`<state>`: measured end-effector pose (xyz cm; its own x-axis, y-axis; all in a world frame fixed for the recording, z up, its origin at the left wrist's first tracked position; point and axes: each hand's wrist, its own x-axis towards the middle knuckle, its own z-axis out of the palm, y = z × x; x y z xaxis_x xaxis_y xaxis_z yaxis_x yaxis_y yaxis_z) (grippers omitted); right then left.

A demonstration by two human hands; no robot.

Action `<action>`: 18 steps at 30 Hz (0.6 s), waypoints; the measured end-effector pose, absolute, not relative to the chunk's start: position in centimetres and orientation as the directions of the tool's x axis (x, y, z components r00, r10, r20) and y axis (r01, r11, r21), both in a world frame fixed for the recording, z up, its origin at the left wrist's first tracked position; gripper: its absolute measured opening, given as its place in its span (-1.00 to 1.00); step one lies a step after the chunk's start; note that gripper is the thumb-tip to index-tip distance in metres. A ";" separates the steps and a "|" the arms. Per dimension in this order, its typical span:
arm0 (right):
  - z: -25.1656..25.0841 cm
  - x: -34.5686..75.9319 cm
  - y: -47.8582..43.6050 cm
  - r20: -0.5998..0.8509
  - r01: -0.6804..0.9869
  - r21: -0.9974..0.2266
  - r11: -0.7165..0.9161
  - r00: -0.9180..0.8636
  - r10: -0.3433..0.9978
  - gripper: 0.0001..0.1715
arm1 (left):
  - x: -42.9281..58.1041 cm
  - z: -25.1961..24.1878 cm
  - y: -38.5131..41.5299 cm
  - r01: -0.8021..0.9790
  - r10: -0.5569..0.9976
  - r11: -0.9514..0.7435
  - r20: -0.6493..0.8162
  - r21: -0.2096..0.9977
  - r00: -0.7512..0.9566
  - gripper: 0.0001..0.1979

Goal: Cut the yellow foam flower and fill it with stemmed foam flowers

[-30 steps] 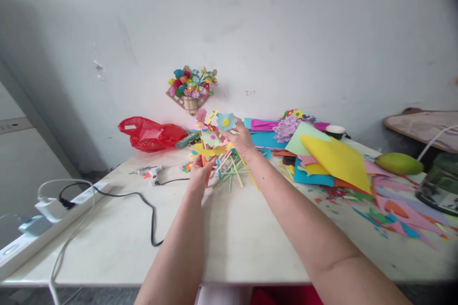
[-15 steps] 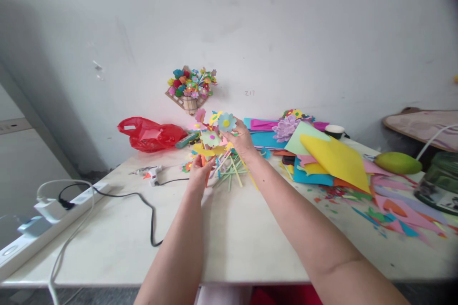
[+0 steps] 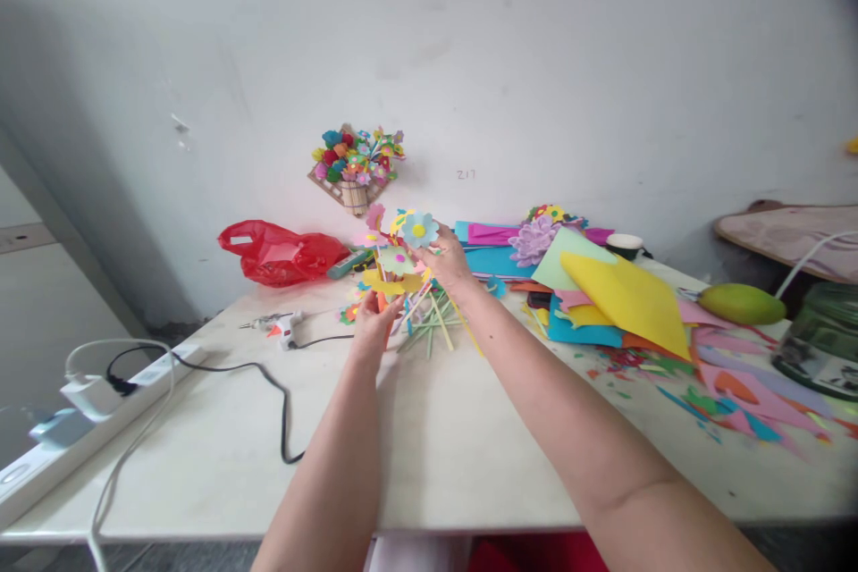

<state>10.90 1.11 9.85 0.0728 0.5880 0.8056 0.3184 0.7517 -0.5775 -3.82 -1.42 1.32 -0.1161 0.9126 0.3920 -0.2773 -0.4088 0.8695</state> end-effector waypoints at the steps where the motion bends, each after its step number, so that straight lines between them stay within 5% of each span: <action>1: 9.8 10.9 1.0 0.805 0.312 -0.580 0.753 0.075 0.589 -0.92 | -3.8 1.4 -1.5 -0.281 0.914 -0.406 0.389 0.869 -0.118 -0.50; 10: 8.8 11.2 -0.2 0.800 0.291 -0.583 0.758 0.042 0.599 -0.66 | -4.1 1.4 -1.5 -0.413 0.928 -0.359 0.366 0.837 -0.065 -0.60; 18: 8.8 10.7 -0.8 0.914 0.667 -0.251 0.702 -0.076 0.399 -0.62 | -4.0 1.2 -1.7 -0.470 0.945 -0.280 0.327 0.837 0.019 -0.53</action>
<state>10.69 -0.80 8.80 -0.0762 0.3993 0.9137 0.6666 0.7019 -0.2511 -4.05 -1.67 1.21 0.0187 0.9448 0.3270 -0.4704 -0.2803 0.8368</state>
